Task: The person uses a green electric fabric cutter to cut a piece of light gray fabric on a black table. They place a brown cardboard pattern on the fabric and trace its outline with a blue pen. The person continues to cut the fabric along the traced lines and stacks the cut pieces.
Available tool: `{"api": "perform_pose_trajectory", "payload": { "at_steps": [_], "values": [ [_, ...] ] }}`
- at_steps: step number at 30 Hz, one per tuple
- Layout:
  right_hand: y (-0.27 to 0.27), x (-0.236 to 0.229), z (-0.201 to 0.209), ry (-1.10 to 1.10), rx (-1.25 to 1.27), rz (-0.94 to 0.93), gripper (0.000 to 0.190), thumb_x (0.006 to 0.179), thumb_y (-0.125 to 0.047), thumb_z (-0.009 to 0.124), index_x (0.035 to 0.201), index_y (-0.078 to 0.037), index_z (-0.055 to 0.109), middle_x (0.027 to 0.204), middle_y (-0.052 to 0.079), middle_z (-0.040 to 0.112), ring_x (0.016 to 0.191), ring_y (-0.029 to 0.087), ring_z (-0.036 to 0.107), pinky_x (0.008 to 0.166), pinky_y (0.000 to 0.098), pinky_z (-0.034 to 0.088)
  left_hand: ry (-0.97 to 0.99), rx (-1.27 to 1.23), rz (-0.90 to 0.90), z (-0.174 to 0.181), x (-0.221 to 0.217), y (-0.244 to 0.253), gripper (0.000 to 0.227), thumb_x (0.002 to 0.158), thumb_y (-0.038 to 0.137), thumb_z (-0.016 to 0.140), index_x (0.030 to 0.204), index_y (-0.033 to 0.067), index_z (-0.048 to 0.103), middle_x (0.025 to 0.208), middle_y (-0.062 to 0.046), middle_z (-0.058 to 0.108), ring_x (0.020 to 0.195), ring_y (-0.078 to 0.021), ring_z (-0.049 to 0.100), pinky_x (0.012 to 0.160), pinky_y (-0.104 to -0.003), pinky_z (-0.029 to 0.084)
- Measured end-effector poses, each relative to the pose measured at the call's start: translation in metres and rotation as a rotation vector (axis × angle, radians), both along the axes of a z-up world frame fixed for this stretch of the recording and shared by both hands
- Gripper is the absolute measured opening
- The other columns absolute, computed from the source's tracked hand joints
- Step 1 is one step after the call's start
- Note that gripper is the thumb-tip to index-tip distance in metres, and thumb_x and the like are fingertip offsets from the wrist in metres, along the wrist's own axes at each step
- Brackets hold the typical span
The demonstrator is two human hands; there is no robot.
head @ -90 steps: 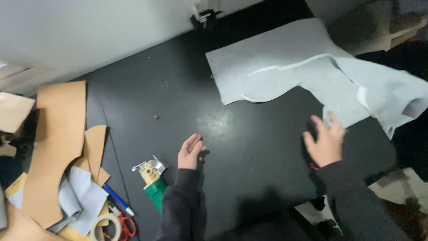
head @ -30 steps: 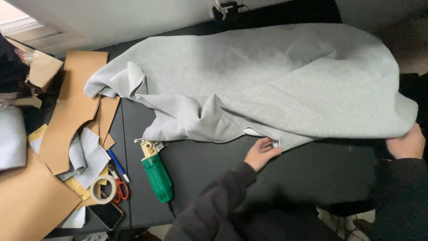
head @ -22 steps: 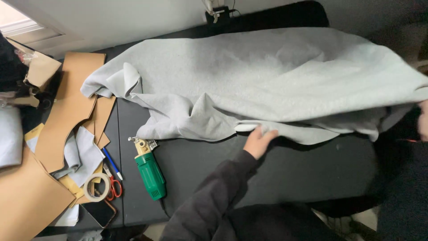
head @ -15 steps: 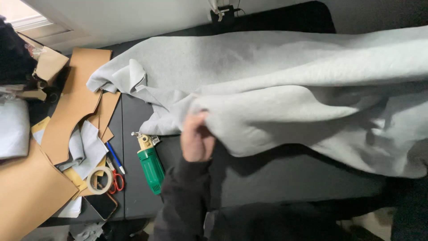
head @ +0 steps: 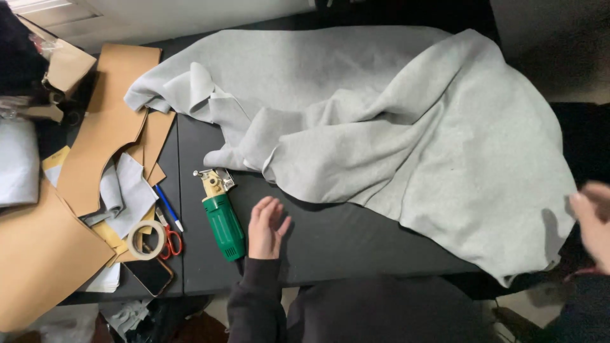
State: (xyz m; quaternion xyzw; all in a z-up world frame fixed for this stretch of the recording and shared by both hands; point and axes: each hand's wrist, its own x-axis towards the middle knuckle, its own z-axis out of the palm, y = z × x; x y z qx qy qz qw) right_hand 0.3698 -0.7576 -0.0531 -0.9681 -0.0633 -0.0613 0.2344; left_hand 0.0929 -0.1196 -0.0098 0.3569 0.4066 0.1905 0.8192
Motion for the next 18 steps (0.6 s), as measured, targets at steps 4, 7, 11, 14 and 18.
{"api": "perform_pose_trajectory", "payload": {
  "at_steps": [4, 7, 11, 14, 18],
  "values": [
    [-0.008, -0.102, -0.048, 0.547, 0.076, -0.508, 0.054, 0.115, -0.041, 0.048, 0.128, 0.010, 0.063, 0.120, 0.047, 0.065, 0.101, 0.058, 0.063, 0.084, 0.0611, 0.055, 0.044, -0.165, -0.182, -0.020, 0.023, -0.018, 0.033, 0.092, 0.028, 0.063, 0.124, 0.0169, 0.063, 0.117, 0.001, 0.068, 0.108, -0.0126, 0.064, 0.095, -0.046, 0.051],
    [0.036, -0.137, -0.034, 1.061, 0.715, -0.618, 0.105, 0.093, -0.082, 0.024, 0.165, -0.006, 0.020, 0.154, 0.027, 0.045, 0.132, 0.039, 0.054, 0.093, 0.0503, 0.052, 0.080, -0.272, -0.283, -0.045, 0.047, -0.026, 0.036, 0.095, 0.030, 0.066, 0.125, 0.0121, 0.061, 0.122, -0.001, 0.066, 0.113, -0.0153, 0.063, 0.096, -0.048, 0.052],
    [0.097, -0.157, 0.008, 1.015, 0.894, -0.674, 0.106, 0.096, -0.073, 0.038, 0.161, 0.007, 0.014, 0.157, 0.031, 0.039, 0.140, 0.039, 0.049, 0.107, 0.0557, 0.032, 0.053, -0.313, -0.153, -0.029, 0.089, -0.032, 0.047, 0.095, 0.028, 0.070, 0.135, 0.0079, 0.056, 0.125, -0.007, 0.064, 0.117, -0.0254, 0.060, 0.098, -0.052, 0.050],
    [0.100, -0.168, -0.017, 0.941, 0.944, -0.649, 0.097, 0.101, -0.057, 0.053, 0.159, 0.012, 0.018, 0.154, 0.034, 0.041, 0.139, 0.038, 0.050, 0.107, 0.0475, 0.041, -0.063, -0.280, -0.034, -0.005, 0.094, -0.032, 0.053, 0.093, 0.028, 0.071, 0.139, 0.0071, 0.054, 0.130, -0.011, 0.064, 0.122, -0.0314, 0.060, 0.102, -0.052, 0.049],
    [0.100, -0.177, -0.023, 0.827, 0.909, -0.679, 0.080, 0.108, -0.043, 0.058, 0.152, 0.019, 0.035, 0.146, 0.036, 0.052, 0.134, 0.039, 0.057, 0.105, 0.0400, 0.052, -0.316, -0.383, -0.034, -0.005, 0.078, -0.036, 0.064, 0.093, 0.031, 0.070, 0.148, 0.0098, 0.047, 0.146, -0.010, 0.058, 0.133, -0.0295, 0.055, 0.111, -0.048, 0.046]
  ]
}}
